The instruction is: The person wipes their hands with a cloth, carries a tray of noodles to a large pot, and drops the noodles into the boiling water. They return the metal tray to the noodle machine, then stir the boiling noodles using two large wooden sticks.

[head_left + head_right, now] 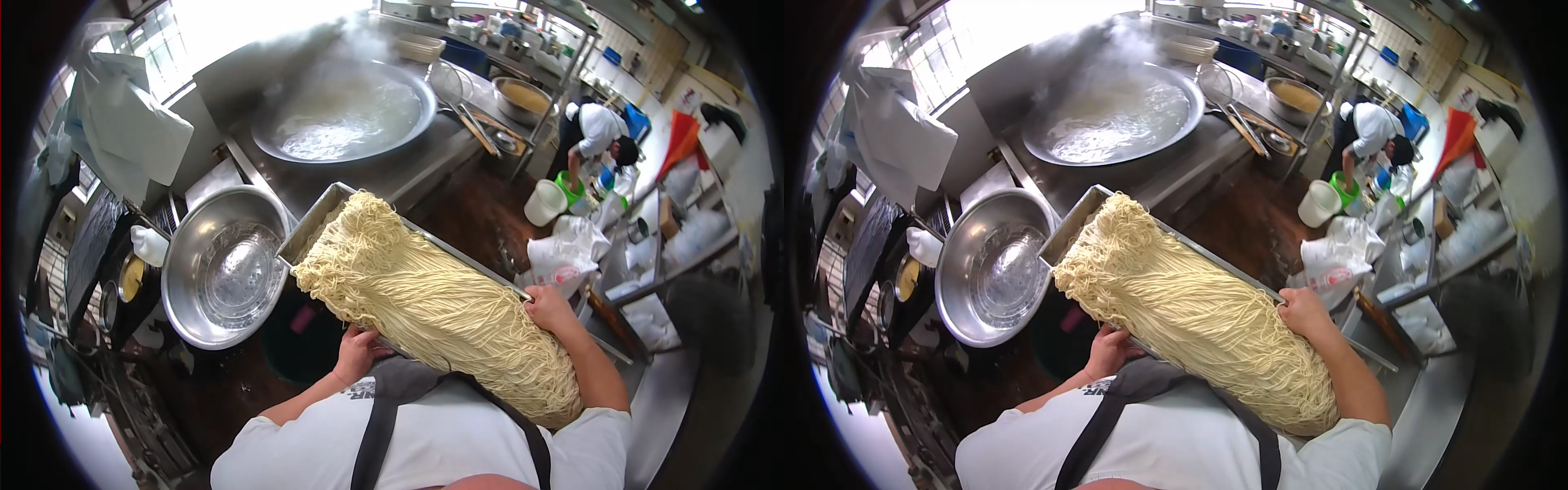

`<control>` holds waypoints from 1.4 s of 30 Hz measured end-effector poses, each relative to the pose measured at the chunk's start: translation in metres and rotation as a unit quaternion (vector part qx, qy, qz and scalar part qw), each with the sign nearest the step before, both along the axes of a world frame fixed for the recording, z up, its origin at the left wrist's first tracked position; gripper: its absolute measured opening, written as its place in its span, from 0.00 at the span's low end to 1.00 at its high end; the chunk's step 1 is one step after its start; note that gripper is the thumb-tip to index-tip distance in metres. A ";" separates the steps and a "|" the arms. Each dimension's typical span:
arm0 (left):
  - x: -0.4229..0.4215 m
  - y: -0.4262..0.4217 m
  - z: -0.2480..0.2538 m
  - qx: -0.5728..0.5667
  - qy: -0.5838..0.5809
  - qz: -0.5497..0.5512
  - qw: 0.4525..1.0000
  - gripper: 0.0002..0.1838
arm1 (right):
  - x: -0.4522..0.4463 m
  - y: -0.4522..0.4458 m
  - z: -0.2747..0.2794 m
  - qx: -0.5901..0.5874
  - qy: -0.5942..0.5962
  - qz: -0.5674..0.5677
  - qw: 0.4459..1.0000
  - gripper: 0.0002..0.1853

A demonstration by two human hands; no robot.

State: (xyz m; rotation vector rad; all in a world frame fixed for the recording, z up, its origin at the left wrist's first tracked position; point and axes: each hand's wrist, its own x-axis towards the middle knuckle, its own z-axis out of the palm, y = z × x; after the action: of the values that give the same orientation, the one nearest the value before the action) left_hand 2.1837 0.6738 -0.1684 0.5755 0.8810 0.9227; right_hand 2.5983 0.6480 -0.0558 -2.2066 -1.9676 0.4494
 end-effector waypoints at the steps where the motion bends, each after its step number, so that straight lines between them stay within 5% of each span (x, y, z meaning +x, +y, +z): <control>1: 0.010 0.012 0.002 0.029 0.010 0.007 0.999 0.14 | 0.011 0.021 -0.002 0.005 -0.003 0.012 1.000 0.08; 6: 0.041 0.084 -0.045 0.095 0.067 0.022 0.993 0.19 | 0.046 0.118 -0.001 0.005 0.000 0.045 0.999 0.07; 8: 0.054 0.120 -0.024 0.067 0.043 0.038 0.996 0.19 | 0.055 0.156 0.003 -0.008 0.012 0.036 0.999 0.07; 10: 0.056 0.133 0.011 -0.083 -0.105 0.084 0.987 0.12 | 0.050 0.169 0.007 -0.026 0.004 0.037 0.999 0.07; 13: 0.071 0.160 0.022 -0.088 -0.040 0.094 0.991 0.14 | 0.063 0.208 0.003 -0.008 0.008 0.057 0.998 0.07; 15: 0.078 0.178 -0.003 0.141 0.206 0.019 0.968 0.17 | 0.083 0.236 -0.013 -0.011 0.004 0.088 0.996 0.07; 17: 0.101 0.195 -0.005 0.004 0.069 0.107 0.992 0.21 | 0.097 0.268 -0.017 -0.026 0.015 0.093 0.995 0.07; 21: 0.137 0.226 -0.006 -0.068 -0.013 0.182 0.981 0.17 | 0.118 0.336 -0.018 -0.040 0.021 0.126 0.991 0.06; 30: 0.196 0.256 -0.021 -0.123 0.011 0.284 0.951 0.20 | 0.148 0.457 -0.061 -0.066 0.061 0.206 0.974 0.06; 42: 0.140 0.306 -0.051 -0.127 0.006 0.325 0.937 0.22 | 0.077 0.547 -0.096 -0.093 0.058 0.236 0.965 0.06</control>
State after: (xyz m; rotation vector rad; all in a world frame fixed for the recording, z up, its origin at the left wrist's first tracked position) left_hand 2.3237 0.9799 -0.2199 0.0514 1.2113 1.3694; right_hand 2.6757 1.1947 -0.1520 -1.7315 -2.4675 0.8337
